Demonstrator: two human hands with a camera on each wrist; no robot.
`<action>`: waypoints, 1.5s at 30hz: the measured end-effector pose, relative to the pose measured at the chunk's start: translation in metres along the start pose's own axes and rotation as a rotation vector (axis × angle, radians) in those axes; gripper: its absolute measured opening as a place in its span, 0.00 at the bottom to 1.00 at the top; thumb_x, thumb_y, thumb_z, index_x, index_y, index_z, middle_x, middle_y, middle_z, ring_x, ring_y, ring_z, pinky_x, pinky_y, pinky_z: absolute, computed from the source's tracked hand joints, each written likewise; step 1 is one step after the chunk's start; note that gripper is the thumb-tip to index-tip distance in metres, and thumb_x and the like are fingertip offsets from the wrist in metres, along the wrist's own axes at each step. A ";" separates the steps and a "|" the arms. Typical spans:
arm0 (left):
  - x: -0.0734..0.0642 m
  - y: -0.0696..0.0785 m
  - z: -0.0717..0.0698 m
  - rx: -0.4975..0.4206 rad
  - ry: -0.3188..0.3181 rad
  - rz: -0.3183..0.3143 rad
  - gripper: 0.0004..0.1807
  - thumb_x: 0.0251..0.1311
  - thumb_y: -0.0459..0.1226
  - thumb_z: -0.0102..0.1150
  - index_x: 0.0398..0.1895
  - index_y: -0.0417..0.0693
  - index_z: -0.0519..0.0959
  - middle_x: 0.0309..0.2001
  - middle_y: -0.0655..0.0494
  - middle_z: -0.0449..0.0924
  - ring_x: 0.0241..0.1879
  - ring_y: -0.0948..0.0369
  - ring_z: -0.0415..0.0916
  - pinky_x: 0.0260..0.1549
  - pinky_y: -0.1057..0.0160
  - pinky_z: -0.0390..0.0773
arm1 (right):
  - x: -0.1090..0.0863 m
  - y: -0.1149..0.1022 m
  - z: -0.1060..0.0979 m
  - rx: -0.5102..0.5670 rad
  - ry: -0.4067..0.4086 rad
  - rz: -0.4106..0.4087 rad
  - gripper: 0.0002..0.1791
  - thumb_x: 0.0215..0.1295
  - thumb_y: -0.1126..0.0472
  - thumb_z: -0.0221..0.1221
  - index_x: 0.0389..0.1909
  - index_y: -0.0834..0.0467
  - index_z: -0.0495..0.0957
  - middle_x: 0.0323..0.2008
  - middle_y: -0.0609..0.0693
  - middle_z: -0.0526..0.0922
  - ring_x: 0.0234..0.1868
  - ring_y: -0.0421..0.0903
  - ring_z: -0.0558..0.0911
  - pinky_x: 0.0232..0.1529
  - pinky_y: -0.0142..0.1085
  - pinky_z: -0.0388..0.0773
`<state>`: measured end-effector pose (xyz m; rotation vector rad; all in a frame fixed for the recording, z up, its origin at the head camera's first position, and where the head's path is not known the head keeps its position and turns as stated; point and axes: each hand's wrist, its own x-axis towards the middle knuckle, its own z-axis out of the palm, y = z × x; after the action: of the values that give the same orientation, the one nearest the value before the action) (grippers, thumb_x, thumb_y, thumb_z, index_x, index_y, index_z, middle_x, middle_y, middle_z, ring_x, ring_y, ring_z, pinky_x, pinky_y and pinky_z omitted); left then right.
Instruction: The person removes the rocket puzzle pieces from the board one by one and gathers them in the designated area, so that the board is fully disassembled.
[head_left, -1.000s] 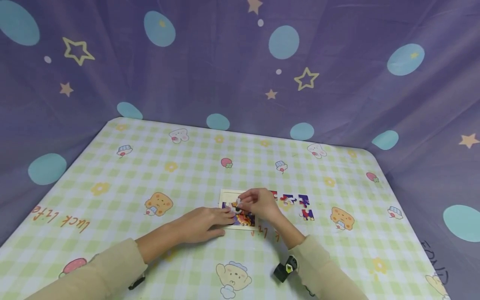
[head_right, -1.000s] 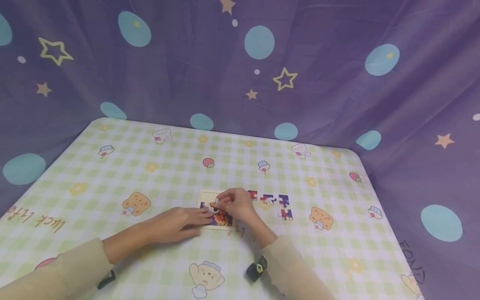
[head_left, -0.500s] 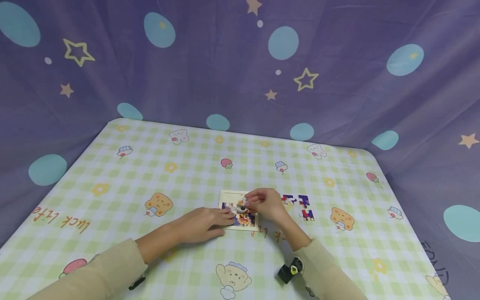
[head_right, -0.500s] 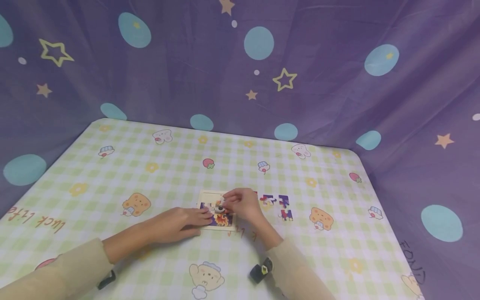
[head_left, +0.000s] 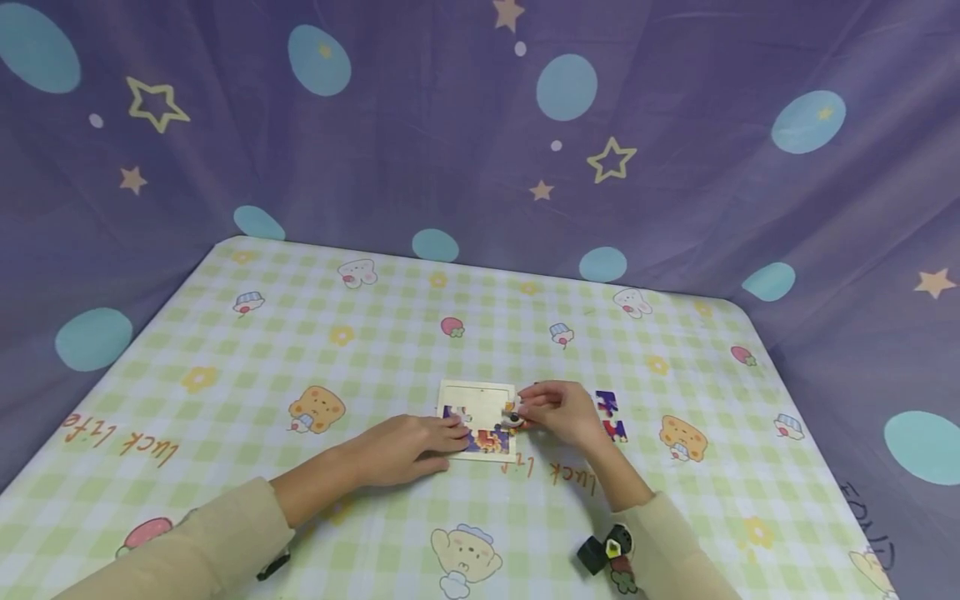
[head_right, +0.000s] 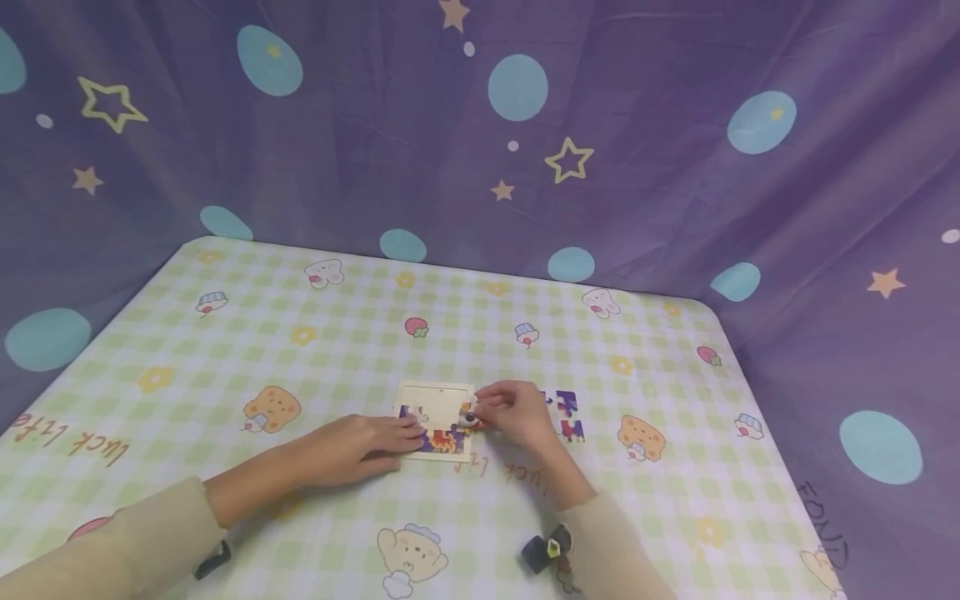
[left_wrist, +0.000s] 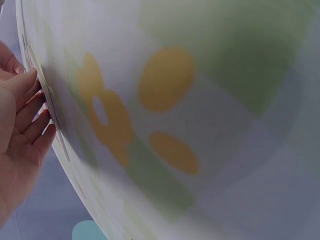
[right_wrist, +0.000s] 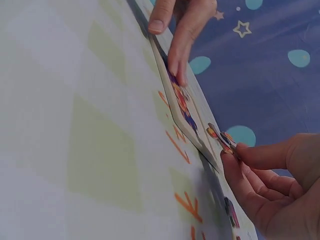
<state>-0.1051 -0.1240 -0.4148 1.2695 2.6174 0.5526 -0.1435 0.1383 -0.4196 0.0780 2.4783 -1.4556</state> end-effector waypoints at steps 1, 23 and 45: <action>0.000 0.000 0.000 0.000 0.002 0.002 0.19 0.66 0.41 0.55 0.59 0.48 0.77 0.63 0.54 0.75 0.66 0.54 0.71 0.64 0.51 0.73 | 0.000 0.001 -0.002 0.008 0.001 0.005 0.11 0.54 0.66 0.68 0.40 0.59 0.84 0.32 0.53 0.89 0.28 0.40 0.86 0.34 0.31 0.84; -0.001 0.000 0.001 0.002 0.018 0.008 0.19 0.66 0.41 0.55 0.59 0.48 0.77 0.63 0.53 0.75 0.66 0.54 0.71 0.63 0.51 0.74 | -0.022 0.041 -0.064 -0.146 0.092 0.009 0.10 0.57 0.63 0.67 0.37 0.65 0.85 0.31 0.56 0.89 0.26 0.40 0.86 0.29 0.29 0.84; 0.008 0.005 0.000 -0.039 0.102 -0.071 0.14 0.63 0.40 0.59 0.49 0.47 0.83 0.53 0.52 0.84 0.58 0.56 0.79 0.61 0.54 0.76 | -0.024 0.038 -0.062 -0.371 0.246 -0.098 0.04 0.53 0.63 0.69 0.29 0.59 0.86 0.26 0.53 0.88 0.23 0.35 0.81 0.23 0.24 0.75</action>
<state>-0.1067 -0.1147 -0.4127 1.1607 2.7075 0.6696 -0.1258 0.2133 -0.4171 0.0672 2.9483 -1.0482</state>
